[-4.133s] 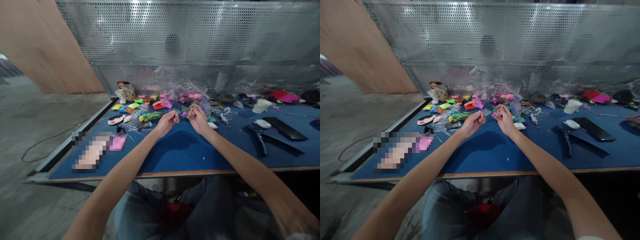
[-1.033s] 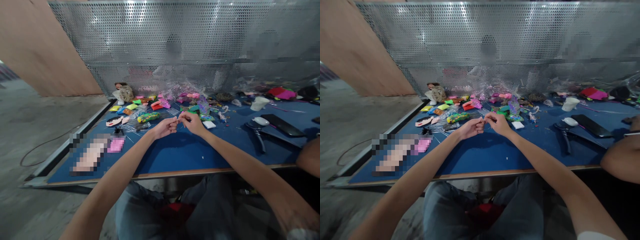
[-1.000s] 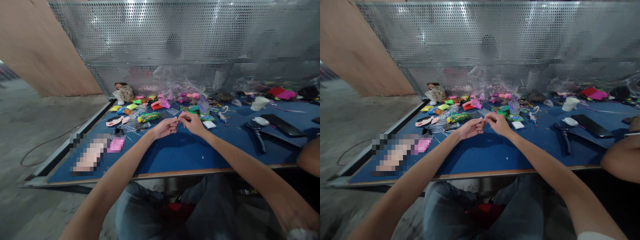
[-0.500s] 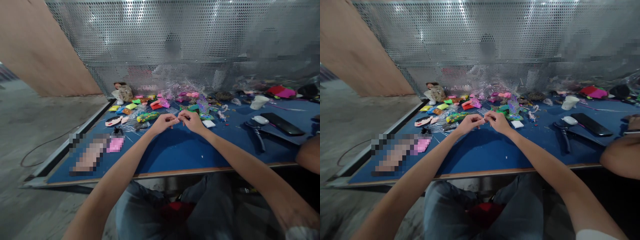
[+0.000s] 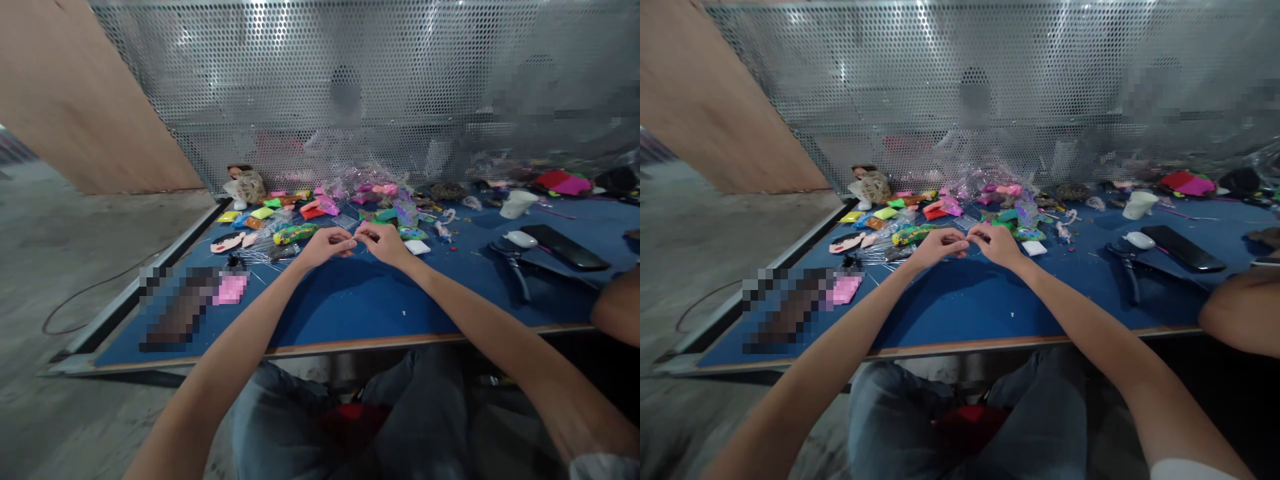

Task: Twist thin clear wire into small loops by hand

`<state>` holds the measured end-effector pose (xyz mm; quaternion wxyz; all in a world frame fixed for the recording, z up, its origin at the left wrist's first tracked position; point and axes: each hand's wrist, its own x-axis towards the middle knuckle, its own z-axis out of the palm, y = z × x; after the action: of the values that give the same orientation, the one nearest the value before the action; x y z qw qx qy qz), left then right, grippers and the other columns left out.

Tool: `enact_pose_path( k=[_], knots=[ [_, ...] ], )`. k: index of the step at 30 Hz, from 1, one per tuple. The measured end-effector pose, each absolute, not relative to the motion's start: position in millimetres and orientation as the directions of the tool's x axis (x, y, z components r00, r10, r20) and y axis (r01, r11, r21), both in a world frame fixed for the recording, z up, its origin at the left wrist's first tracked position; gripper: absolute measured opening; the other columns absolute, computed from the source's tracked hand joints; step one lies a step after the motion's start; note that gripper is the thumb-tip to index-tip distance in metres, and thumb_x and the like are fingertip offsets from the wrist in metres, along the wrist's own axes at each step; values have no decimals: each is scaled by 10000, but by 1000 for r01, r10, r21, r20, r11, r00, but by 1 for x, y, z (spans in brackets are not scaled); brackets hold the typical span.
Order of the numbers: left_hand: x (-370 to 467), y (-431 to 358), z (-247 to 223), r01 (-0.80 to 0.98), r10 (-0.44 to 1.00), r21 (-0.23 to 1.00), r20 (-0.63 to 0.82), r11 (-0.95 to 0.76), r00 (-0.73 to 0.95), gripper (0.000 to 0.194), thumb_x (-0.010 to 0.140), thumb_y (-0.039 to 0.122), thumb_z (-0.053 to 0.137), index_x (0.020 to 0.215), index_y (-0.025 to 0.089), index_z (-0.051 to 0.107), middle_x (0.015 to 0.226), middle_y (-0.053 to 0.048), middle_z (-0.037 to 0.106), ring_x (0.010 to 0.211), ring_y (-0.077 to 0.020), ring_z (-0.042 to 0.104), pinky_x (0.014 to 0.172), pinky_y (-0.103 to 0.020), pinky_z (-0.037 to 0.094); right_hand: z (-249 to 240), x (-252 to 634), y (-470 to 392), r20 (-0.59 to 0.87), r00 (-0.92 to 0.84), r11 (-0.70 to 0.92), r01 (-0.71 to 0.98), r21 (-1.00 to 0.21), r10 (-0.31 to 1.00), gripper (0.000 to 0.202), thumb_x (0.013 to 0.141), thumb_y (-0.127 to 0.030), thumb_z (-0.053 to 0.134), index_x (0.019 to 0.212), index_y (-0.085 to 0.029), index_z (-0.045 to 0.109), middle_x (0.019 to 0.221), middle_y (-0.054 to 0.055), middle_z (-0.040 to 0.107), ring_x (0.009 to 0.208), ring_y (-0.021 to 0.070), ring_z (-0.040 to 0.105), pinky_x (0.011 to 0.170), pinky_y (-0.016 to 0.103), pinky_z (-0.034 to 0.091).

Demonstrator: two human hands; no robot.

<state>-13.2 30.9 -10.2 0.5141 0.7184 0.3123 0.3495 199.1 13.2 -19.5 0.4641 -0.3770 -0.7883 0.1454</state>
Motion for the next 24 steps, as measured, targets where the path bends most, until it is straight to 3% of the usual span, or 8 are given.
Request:
enact_pose_path(
  k=[9,16,20,24],
  knots=[
    [-13,31,-14,187,813,885,284,-427,509,337,769,458,803,858,153,692,770,-36,682,689,-171,687,649,-255,541,-23,196,13,626,-293,677,480,-558,723,172,923,-339,614,853,-222,718,748,19,732,639,173,646,618,288,475],
    [-10,25,-1,269,768,769,406,-580,495,86,814,246,759,833,184,702,849,-40,659,658,-135,578,692,-216,419,-20,194,8,577,-288,642,430,-635,764,189,957,-360,568,894,-222,680,736,21,743,571,175,659,623,306,516],
    [-9,23,2,293,771,759,397,-581,498,101,859,295,723,883,199,704,850,-34,650,631,-140,557,682,-223,383,-16,201,8,567,-327,652,458,-605,756,200,985,-369,527,936,-226,659,739,13,748,519,159,643,607,294,504],
    [-9,23,2,291,786,771,401,-567,470,95,802,243,768,831,204,686,773,-21,613,630,-148,498,660,-217,332,-17,205,12,532,-385,657,465,-593,754,210,992,-394,514,947,-230,637,711,-4,738,466,145,620,559,278,483]
  ],
)
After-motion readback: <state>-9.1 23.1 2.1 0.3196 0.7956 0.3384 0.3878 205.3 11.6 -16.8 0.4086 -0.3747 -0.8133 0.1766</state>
